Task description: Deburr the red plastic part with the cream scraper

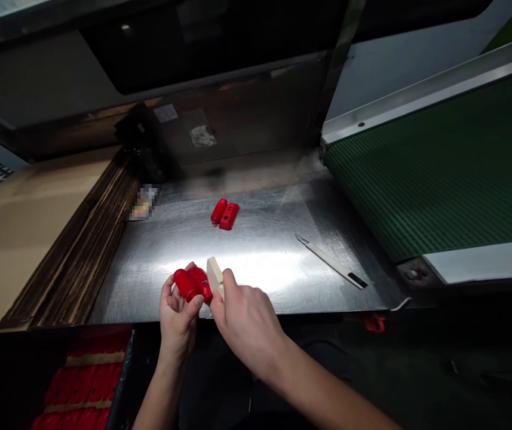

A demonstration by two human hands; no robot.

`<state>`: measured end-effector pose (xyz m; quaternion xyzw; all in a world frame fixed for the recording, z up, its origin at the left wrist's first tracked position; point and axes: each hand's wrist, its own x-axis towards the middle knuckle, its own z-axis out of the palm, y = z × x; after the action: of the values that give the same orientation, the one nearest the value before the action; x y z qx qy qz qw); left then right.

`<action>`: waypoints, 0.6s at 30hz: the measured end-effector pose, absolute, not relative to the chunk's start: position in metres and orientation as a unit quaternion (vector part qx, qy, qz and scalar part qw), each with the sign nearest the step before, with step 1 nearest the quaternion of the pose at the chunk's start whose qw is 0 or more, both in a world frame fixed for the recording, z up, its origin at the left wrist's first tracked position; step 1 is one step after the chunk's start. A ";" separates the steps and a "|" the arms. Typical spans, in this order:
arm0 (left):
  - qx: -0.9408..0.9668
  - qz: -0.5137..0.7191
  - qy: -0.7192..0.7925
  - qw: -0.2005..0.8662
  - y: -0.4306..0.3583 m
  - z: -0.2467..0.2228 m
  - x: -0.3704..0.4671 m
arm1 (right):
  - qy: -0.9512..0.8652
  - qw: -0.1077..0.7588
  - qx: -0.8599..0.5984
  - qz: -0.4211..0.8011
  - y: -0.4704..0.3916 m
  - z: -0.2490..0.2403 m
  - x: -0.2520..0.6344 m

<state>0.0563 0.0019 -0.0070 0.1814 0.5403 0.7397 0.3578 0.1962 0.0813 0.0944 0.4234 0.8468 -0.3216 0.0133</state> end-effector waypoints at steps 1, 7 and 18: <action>0.181 0.740 0.539 0.360 0.001 -0.007 0.056 | 0.846 0.015 0.427 -0.320 0.082 0.095 0.196; 0.174 0.747 0.526 0.366 0.000 -0.008 0.056 | 0.846 0.012 0.425 -0.322 0.078 0.097 0.196; 0.154 0.780 0.459 0.396 -0.001 -0.011 0.055 | 0.836 -0.012 0.486 -0.255 0.134 0.064 0.220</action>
<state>0.0547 -0.0009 -0.0113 0.1545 0.4592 0.7801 0.3959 0.2196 0.1343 0.0643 0.4860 0.8357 -0.2553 -0.0123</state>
